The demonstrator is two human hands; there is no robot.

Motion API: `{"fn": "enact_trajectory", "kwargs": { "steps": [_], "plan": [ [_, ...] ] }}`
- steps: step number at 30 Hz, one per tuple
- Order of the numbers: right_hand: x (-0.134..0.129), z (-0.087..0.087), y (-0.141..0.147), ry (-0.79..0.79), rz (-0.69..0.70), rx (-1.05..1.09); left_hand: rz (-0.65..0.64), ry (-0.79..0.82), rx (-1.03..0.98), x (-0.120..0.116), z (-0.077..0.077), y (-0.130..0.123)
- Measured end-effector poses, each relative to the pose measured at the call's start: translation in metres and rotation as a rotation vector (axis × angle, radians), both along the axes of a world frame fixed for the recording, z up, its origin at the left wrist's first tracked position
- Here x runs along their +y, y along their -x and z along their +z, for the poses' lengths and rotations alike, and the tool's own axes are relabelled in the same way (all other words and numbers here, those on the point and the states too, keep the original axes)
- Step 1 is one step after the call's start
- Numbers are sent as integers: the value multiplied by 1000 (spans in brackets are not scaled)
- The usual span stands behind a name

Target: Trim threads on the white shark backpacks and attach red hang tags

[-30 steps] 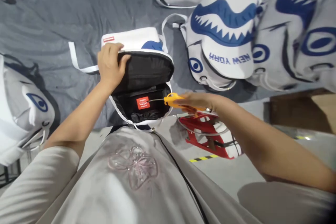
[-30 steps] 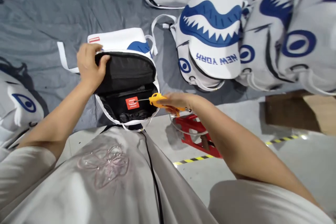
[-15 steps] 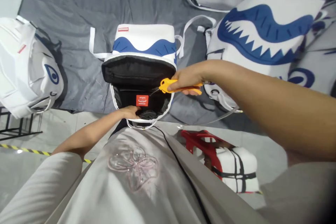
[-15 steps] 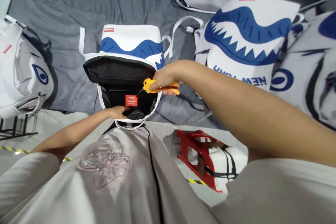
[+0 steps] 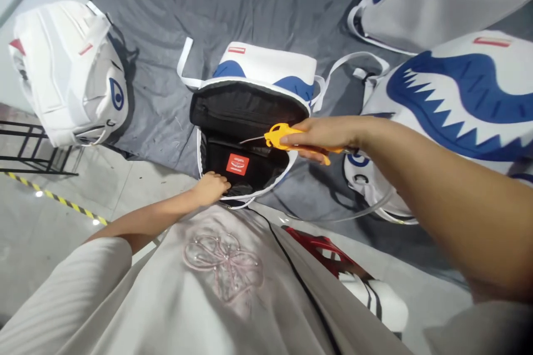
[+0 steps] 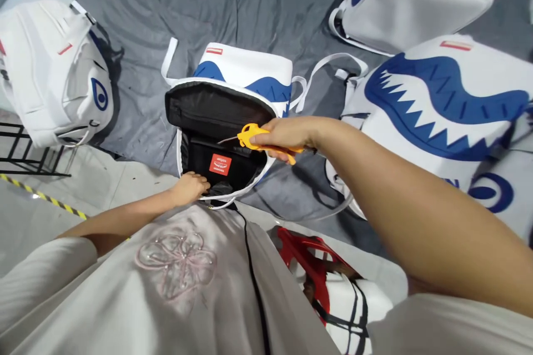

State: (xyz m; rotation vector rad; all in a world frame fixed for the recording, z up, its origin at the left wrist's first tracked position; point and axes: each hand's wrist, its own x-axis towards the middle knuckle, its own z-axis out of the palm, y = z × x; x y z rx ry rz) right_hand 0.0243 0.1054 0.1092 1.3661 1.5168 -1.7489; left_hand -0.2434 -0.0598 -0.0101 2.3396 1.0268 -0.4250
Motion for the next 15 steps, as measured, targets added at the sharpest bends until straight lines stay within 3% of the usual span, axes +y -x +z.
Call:
{"fn": "enact_trajectory", "kwargs": {
  "steps": [5,8,12,15],
  "plan": [
    [-10,3,-5,154,-44,123,79,-33,39,-3,7,-1],
    [-25,-3,0,26,14,-107,116,-58,42,-3,6,-2],
    [-37,-11,0,-63,213,-394,150,-57,26,-6,4,-2],
    [-33,-5,-7,-136,253,-500,189,-94,-60,2,22,-5]
  ]
}}
